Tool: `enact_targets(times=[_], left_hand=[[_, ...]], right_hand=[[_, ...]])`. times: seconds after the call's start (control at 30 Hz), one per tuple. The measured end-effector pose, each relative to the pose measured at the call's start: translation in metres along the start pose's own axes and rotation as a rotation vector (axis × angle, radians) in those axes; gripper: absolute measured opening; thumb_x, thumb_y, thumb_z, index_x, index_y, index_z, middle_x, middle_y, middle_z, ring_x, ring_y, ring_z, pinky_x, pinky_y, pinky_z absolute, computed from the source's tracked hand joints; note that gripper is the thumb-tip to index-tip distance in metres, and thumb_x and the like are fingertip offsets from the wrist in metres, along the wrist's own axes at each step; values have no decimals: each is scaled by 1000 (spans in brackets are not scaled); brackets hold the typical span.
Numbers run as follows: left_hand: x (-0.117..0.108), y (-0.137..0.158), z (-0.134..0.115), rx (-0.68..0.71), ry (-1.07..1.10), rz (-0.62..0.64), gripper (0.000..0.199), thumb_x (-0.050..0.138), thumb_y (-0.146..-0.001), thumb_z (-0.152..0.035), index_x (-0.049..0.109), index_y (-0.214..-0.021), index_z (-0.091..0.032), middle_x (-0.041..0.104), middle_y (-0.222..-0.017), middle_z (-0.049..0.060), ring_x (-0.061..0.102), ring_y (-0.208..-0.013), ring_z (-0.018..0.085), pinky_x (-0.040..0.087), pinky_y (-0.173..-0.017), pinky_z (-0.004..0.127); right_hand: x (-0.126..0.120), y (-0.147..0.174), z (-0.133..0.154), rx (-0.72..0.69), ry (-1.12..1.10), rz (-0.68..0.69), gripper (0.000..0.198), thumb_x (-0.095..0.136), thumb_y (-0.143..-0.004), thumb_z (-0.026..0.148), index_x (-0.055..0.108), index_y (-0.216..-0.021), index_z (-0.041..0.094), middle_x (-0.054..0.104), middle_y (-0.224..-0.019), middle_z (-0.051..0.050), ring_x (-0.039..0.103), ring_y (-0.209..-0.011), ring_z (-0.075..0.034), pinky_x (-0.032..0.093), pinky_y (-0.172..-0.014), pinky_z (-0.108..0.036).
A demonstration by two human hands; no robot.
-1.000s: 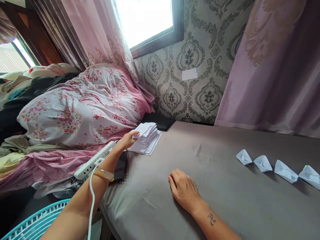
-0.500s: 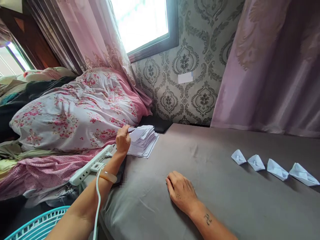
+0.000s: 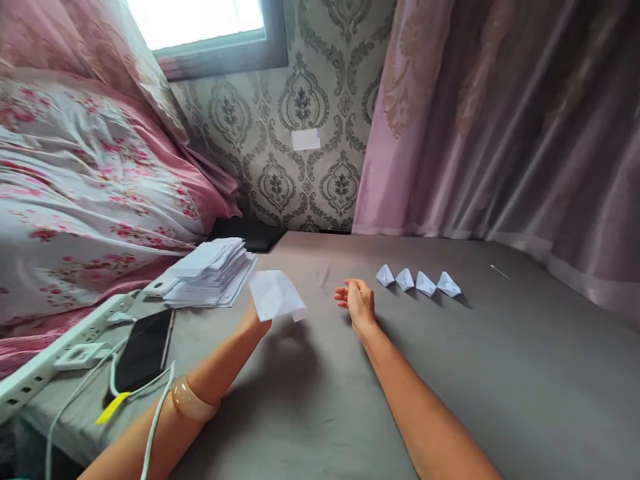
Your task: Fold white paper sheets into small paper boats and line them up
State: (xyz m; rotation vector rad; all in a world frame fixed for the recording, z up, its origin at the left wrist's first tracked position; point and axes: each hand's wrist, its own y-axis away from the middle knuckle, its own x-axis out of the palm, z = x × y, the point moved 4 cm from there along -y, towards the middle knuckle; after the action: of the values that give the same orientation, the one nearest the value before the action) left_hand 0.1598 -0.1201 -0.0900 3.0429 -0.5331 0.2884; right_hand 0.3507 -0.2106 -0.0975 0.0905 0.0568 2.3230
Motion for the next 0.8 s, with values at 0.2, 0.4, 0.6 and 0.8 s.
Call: enact_targets(times=[0.2, 0.4, 0.6, 0.8], left_hand=[[-7, -2, 29, -75, -265, -61, 38, 60, -65, -19, 48, -101, -17, 62, -76, 3, 64, -65, 17, 55, -54, 28], [-19, -2, 30, -46, -466, -82, 19, 53, -67, -17, 55, -85, -15, 57, -59, -3, 63, -50, 14, 52, -48, 23], [-14, 4, 37, -124, -346, -30, 21, 55, -64, -15, 61, -84, -12, 66, -68, 2, 67, -55, 16, 54, -54, 24], [-3, 16, 32, -232, -180, -5, 26, 57, -62, -12, 60, -88, -10, 67, -66, 4, 69, -62, 18, 56, -60, 25]], right_hand=[[2, 16, 15, -152, 69, 19, 30, 42, -82, 42, 47, -63, 19, 48, -49, 4, 42, -40, -8, 33, -40, -20], [49, 87, 36, -685, 446, 657, 32, 41, -87, 31, 52, -60, 19, 56, -59, 1, 50, -56, -11, 41, -58, -23], [52, 79, 11, -787, 889, 464, 42, 61, -78, 37, 53, -115, 18, 58, -114, -10, 50, -107, -24, 38, -93, -38], [40, 55, -3, -653, 1168, 426, 31, 57, -80, 40, 59, -101, 17, 57, -108, -10, 49, -103, -24, 39, -88, -35]])
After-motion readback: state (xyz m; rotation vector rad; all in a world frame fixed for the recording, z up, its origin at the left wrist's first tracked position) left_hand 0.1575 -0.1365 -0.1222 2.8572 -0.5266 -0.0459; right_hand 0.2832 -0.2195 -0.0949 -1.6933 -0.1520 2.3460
